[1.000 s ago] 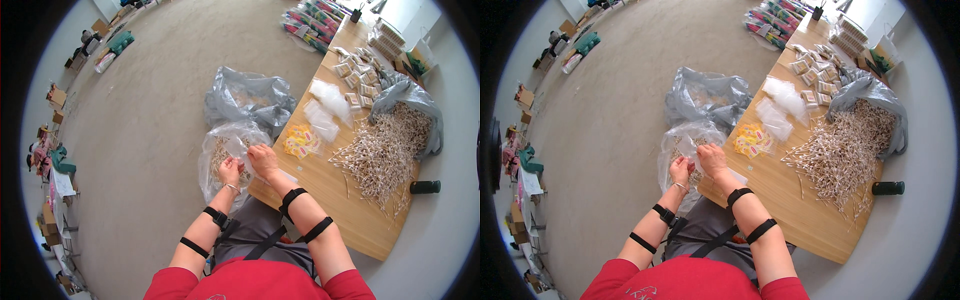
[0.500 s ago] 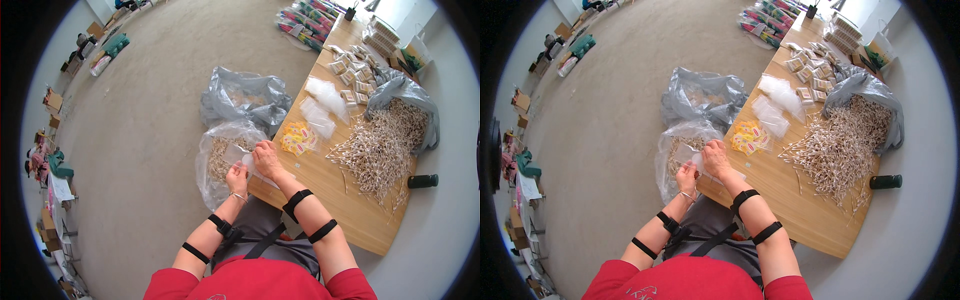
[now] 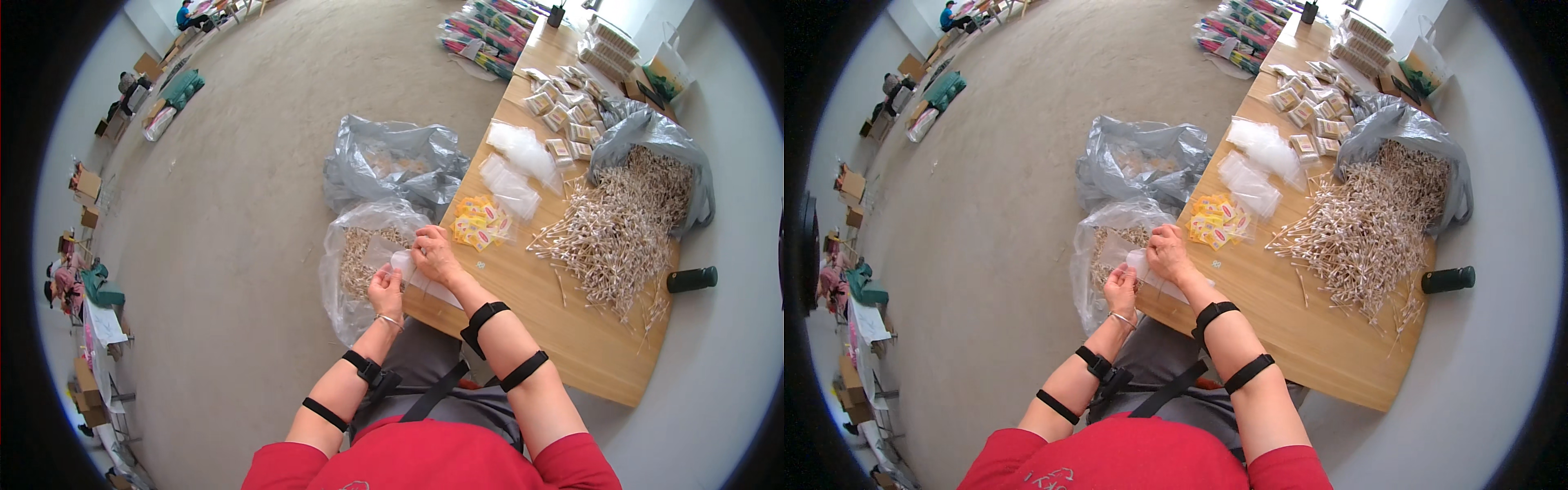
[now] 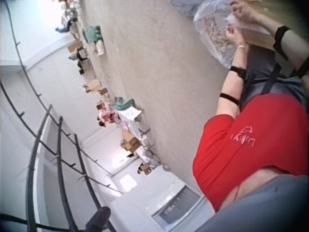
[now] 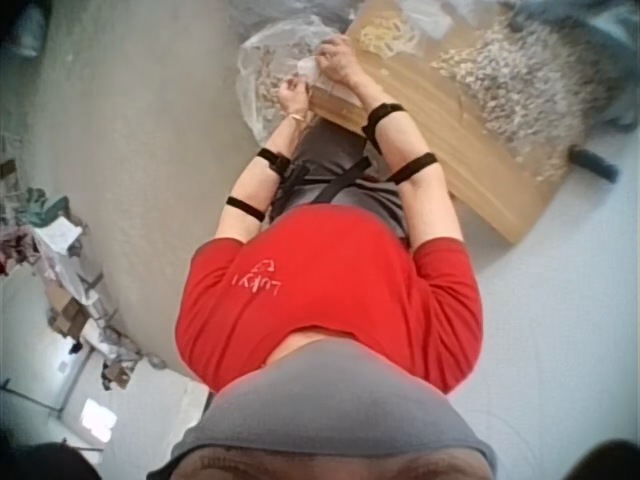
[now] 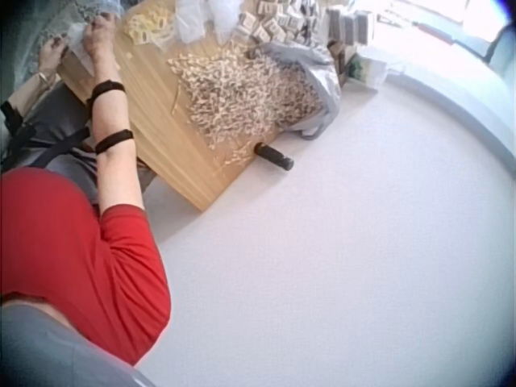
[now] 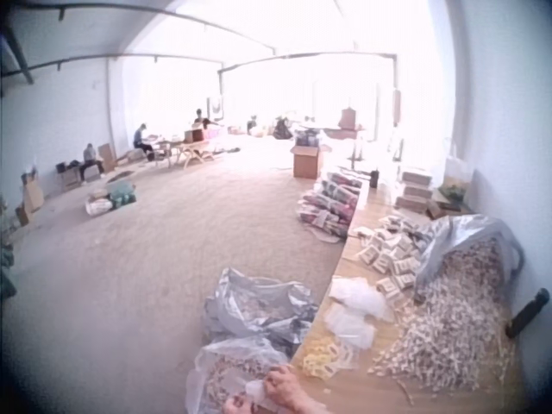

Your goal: Aligning cotton swabs and placing them into small plastic bags.

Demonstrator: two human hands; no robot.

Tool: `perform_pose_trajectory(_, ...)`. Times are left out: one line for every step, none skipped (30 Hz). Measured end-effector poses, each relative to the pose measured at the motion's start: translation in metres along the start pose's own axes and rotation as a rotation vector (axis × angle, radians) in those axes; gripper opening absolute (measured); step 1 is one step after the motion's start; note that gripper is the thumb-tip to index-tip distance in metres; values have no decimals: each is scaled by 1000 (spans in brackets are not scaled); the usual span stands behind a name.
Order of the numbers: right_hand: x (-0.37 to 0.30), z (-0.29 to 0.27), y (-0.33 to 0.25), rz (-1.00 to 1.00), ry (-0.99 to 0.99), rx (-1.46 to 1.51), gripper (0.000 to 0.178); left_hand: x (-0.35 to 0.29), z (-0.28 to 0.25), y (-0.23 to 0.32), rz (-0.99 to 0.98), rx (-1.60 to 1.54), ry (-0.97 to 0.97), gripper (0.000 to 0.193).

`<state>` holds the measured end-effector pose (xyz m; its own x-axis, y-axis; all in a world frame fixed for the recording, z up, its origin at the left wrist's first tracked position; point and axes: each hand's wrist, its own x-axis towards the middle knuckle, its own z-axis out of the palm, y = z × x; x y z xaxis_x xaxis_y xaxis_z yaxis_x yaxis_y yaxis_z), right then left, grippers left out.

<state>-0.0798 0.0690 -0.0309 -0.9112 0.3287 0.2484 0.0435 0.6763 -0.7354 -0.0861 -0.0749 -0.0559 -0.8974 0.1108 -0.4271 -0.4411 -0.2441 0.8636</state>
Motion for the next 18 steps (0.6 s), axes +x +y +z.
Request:
perform_pose_trajectory(0, -1, 0, 5, -16, 5, 7, 0, -1, 1, 2, 6, -3, 28)
perform_pose_trajectory(0, -1, 0, 10, -32, 9, 6, -1, -1, 1, 19, 12, -25, 27)
perform_pose_trajectory(0, -2, 1, 14, -26, 9, 6, -4, 2, 2, 34, 17, -51, 26)
perform_pose_trajectory(0, -2, 2, 14, -22, 16, 5, -8, 3, 3, 33, 21, -58, 26)
perform_pose_trajectory(0, -3, 4, 14, -19, 23, 4, -12, 4, 4, 32, 82, -65, 25)
perform_pose_trajectory(0, -3, 5, 15, -16, 25, 4, -15, 4, 4, 32, 143, -67, 25)
perform_pose_trajectory(-1, -4, 7, -10, -2, 26, 5, -15, 5, 5, 33, 146, -70, 25)
perform_pose_trajectory(-1, -4, 9, -36, 12, 27, 5, -16, 6, 6, 25, 228, -91, 26)
perform_pose_trajectory(-1, -3, 5, -36, 12, 31, 5, -14, 4, 5, 17, 312, -106, 27)
perform_pose_trajectory(-2, -3, 1, -30, 36, 73, 5, -13, 1, 6, 18, 315, -104, 27)
perform_pose_trajectory(-1, -3, -3, -24, 61, 115, 5, -10, -2, 7, 29, 286, -90, 28)
perform_pose_trajectory(-2, -3, 2, -18, 70, 107, 5, -9, 1, 6, 37, 254, -92, 30)
perform_pose_trajectory(-2, -2, 6, -34, 49, 96, 5, -8, 2, 6, 34, 256, -105, 30)
perform_pose_trajectory(-2, -2, 10, -50, 28, 85, 6, -8, 2, 6, 13, 126, -87, 31)
perform_pose_trajectory(-2, 0, 7, -44, 33, 88, 6, -8, -2, 7, -7, 0, -60, 33)
perform_pose_trajectory(-2, 1, 5, -34, 31, 78, 6, -9, -4, 7, -8, 7, -65, 33)
perform_pose_trajectory(-1, 3, 2, -23, 30, 69, 6, -10, -6, 8, 6, 79, -78, 38)
perform_pose_trajectory(-2, 2, 4, -15, 42, 63, 6, -12, -3, 8, 18, 148, -100, 42)
